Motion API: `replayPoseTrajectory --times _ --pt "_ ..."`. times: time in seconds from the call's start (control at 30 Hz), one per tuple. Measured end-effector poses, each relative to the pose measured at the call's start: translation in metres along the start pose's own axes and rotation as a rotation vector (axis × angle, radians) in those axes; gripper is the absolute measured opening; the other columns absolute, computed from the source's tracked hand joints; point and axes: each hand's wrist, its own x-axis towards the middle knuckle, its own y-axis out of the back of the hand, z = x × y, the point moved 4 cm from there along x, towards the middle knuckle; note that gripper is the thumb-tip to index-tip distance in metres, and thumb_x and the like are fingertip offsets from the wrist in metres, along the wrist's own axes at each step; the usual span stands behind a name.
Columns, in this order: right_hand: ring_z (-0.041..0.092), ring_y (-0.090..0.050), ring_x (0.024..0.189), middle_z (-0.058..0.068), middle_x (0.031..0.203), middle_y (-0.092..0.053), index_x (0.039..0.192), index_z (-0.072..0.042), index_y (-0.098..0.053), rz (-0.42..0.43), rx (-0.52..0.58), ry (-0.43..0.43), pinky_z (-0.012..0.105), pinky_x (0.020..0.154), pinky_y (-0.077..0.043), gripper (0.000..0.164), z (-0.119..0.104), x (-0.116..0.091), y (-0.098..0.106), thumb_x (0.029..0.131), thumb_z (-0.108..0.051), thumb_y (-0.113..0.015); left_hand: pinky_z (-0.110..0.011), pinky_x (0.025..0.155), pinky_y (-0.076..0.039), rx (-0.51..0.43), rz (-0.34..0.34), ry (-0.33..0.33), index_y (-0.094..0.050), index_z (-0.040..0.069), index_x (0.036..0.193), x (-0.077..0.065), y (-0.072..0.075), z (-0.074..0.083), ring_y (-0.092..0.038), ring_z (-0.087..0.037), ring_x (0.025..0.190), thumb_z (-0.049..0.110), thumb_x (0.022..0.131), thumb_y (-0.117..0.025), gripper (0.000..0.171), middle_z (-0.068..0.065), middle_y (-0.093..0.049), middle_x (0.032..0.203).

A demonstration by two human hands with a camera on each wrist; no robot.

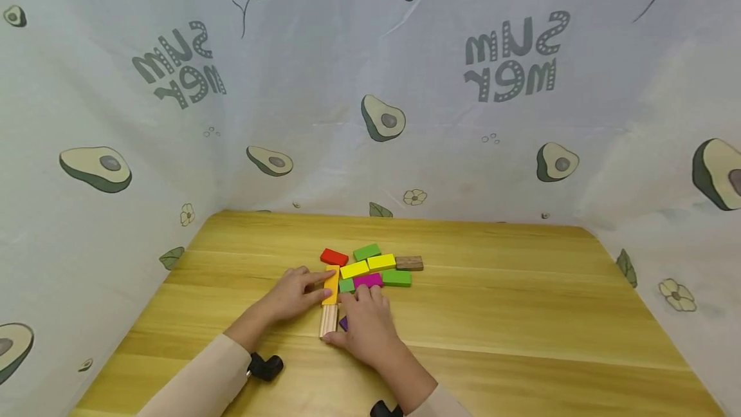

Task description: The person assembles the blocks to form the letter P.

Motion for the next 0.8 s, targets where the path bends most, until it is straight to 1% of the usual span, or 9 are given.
replayPoseTrajectory --times 0.07,0.2,0.3,0.4,0.53,0.63,0.8 --pt "0.023 -0.042 0.097 0.006 0.103 -0.057 0.118 -0.015 -0.069 0.010 0.020 -0.028 0.038 0.078 -0.034 0.069 0.002 0.001 -0.001 0.071 -0.064 -0.084 -0.033 0.072 -0.032 -0.021 -0.006 0.004 -0.056 0.037 0.147 -0.001 0.000 0.001 -0.040 -0.019 0.086 0.052 0.099 -0.060 0.050 -0.003 -0.056 0.101" --pt "0.023 -0.042 0.097 0.006 0.100 -0.057 0.114 -0.015 -0.070 0.007 0.041 -0.035 0.038 0.077 -0.032 0.067 0.003 0.001 -0.007 0.073 -0.067 -0.081 -0.034 0.075 -0.031 -0.053 -0.041 -0.014 -0.054 0.038 0.149 -0.004 0.001 0.001 -0.038 -0.019 0.089 0.059 0.091 -0.067 0.062 -0.001 -0.052 0.101" --pt "0.023 -0.042 0.098 0.005 0.099 -0.055 0.115 -0.015 -0.070 -0.004 0.060 -0.035 0.038 0.078 -0.032 0.067 0.003 0.001 -0.010 0.074 -0.068 -0.079 -0.035 0.076 -0.031 -0.076 -0.077 -0.031 -0.051 0.041 0.149 -0.006 0.001 -0.002 -0.036 -0.018 0.091 0.064 0.084 -0.072 0.072 0.002 -0.048 0.099" --pt "0.023 -0.040 0.097 0.005 0.100 -0.055 0.120 -0.014 -0.069 -0.021 0.085 -0.045 0.038 0.079 -0.032 0.071 0.003 0.002 -0.010 0.075 -0.067 -0.080 -0.034 0.077 -0.031 -0.100 -0.080 -0.041 -0.053 0.043 0.148 -0.006 0.000 -0.006 -0.036 -0.017 0.091 0.066 0.082 -0.074 0.073 0.004 -0.047 0.099" --pt "0.021 -0.039 0.097 0.006 0.105 -0.056 0.129 -0.013 -0.067 -0.064 0.138 -0.054 0.037 0.078 -0.031 0.074 0.004 0.002 -0.011 0.077 -0.065 -0.079 -0.033 0.077 -0.031 -0.100 -0.048 -0.060 -0.056 0.044 0.144 -0.007 -0.003 -0.009 -0.036 -0.014 0.092 0.068 0.082 -0.072 0.068 0.007 -0.050 0.101" --pt "0.020 -0.039 0.095 0.006 0.106 -0.057 0.131 -0.014 -0.067 -0.088 0.169 -0.045 0.036 0.076 -0.030 0.072 0.004 0.002 -0.012 0.080 -0.063 -0.078 -0.033 0.078 -0.030 -0.097 -0.034 -0.071 -0.058 0.044 0.143 -0.008 -0.004 -0.009 -0.037 -0.013 0.093 0.067 0.083 -0.071 0.065 0.008 -0.051 0.103" --pt "0.020 -0.042 0.099 0.005 0.110 -0.057 0.132 -0.015 -0.066 -0.114 0.174 -0.039 0.038 0.081 -0.035 0.070 0.007 0.004 -0.012 0.081 -0.062 -0.077 -0.034 0.080 -0.029 -0.095 -0.047 -0.082 -0.057 0.042 0.145 -0.009 -0.004 -0.005 -0.036 -0.013 0.094 0.063 0.087 -0.070 0.063 0.008 -0.051 0.105"
